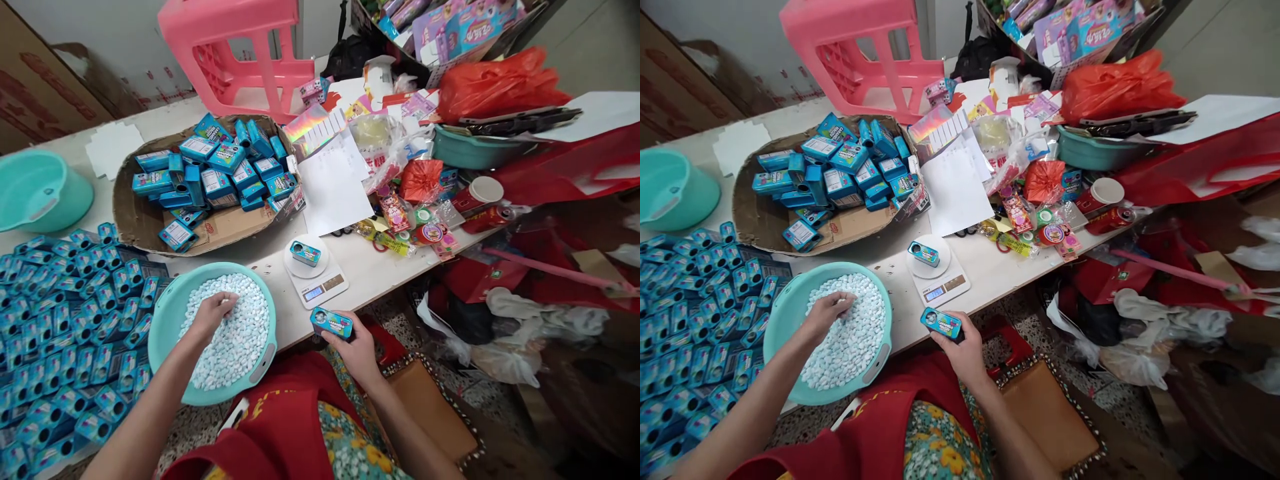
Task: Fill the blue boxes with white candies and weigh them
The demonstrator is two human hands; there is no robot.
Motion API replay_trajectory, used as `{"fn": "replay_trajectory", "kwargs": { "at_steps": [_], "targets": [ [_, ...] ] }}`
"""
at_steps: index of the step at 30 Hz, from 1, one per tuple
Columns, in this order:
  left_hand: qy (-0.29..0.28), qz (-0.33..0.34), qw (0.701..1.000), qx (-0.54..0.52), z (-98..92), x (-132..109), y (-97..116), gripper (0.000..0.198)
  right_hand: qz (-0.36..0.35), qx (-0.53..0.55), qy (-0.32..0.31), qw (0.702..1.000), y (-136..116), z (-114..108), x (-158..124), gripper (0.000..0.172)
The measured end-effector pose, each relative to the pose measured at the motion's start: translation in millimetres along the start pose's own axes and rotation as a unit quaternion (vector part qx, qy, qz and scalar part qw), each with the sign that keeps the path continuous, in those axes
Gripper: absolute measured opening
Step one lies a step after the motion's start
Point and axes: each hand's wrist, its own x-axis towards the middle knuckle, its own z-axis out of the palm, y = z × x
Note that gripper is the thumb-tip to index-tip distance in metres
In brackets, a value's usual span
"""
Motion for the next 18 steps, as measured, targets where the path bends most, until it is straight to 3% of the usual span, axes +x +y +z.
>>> {"fn": "replay_trajectory", "kwargs": {
  "at_steps": [3, 8, 14, 18],
  "targets": [
    [-0.019, -0.035, 0.994, -0.1, 9.0, -14, -1, 0.043, -0.029, 0.0, -0.014, 0.999, 0, 8, 7, 0.031],
    [-0.076, -0.021, 0.975, -0.209, 29.4, -33, 24, 0.035, -0.082, -0.037, -0.042, 0.995, -19, 27, 19, 0.031],
    [-0.005, -0.006, 0.891, -0.454, 42.0, -50, 43, 0.043, -0.22, -0.143, -0.12, 0.958, -72, 67, 36, 0.033],
    [0.014, -0.08, 0.865, -0.495, 52.9, -39, 32, 0.045, -0.228, -0.254, -0.179, 0.923, -72, 98, 50, 0.028]
  ]
}}
